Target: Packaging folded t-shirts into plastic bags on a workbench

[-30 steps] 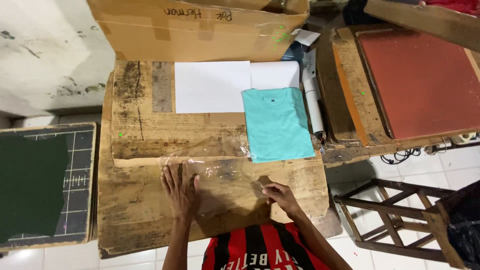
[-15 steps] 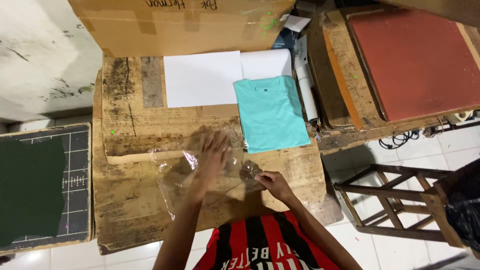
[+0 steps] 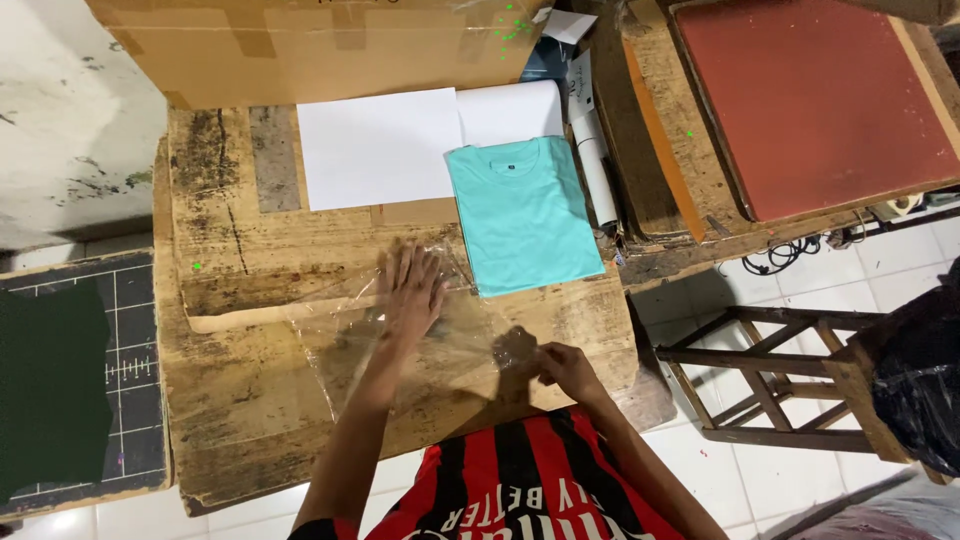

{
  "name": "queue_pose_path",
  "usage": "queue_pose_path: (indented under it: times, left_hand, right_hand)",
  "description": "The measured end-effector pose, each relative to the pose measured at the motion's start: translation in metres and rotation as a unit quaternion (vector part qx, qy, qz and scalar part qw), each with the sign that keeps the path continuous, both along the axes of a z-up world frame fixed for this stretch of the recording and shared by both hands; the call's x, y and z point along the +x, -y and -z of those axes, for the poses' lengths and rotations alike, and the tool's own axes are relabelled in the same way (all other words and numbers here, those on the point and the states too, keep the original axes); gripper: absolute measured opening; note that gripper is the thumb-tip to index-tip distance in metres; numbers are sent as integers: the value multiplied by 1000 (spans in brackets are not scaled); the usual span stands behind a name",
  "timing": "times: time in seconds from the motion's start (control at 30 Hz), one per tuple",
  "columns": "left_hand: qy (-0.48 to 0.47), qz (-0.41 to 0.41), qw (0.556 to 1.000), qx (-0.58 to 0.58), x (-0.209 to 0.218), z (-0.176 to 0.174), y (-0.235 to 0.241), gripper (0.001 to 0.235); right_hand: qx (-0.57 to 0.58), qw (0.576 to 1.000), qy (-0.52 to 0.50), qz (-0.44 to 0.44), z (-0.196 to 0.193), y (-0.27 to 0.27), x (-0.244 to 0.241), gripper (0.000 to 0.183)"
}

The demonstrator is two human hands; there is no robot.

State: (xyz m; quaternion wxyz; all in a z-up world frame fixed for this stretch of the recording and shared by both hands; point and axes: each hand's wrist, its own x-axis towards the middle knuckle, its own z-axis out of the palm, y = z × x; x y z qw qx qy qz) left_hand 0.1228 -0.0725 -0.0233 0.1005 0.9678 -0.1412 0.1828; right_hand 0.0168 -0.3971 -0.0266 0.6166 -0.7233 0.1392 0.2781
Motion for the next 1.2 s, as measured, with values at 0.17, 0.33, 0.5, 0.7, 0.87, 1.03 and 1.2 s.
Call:
queue_pose_path:
  times: [0.17,0.33,0.5,0.7,0.87,1.03,1.2]
  left_hand:
    - [68,23,991,-112,-42,-71,4,34]
    - [117,-97,988,-36,-106,-69,-27,36]
    - [71,-285,953,-78,-160,-69,-48,65]
    - [15,-294,945,-144,-207,-52,-64,68]
    - [90,-304,941,-122,-213,-68,-84,45]
    - [87,-300,942,-123,-213,-62,-92,32]
    - [68,-313,934,-158,-205,-46,-87,28]
  right_hand:
    - [-236,942,236,-24,-44,-25,8,35]
    - [-293,855,400,-154,-74,-68,18,44]
    - [-287,822,461,-171,-61,-83,14,54]
    - [-211,872,387,-214,-13,-81,9,53]
    - [-167,908,245,-297,1,-87,-9,66]
    - [-144,926,215,-275,-42,-77,-12,68]
    - [-38,986,69,-144,-73,-79,-12,76]
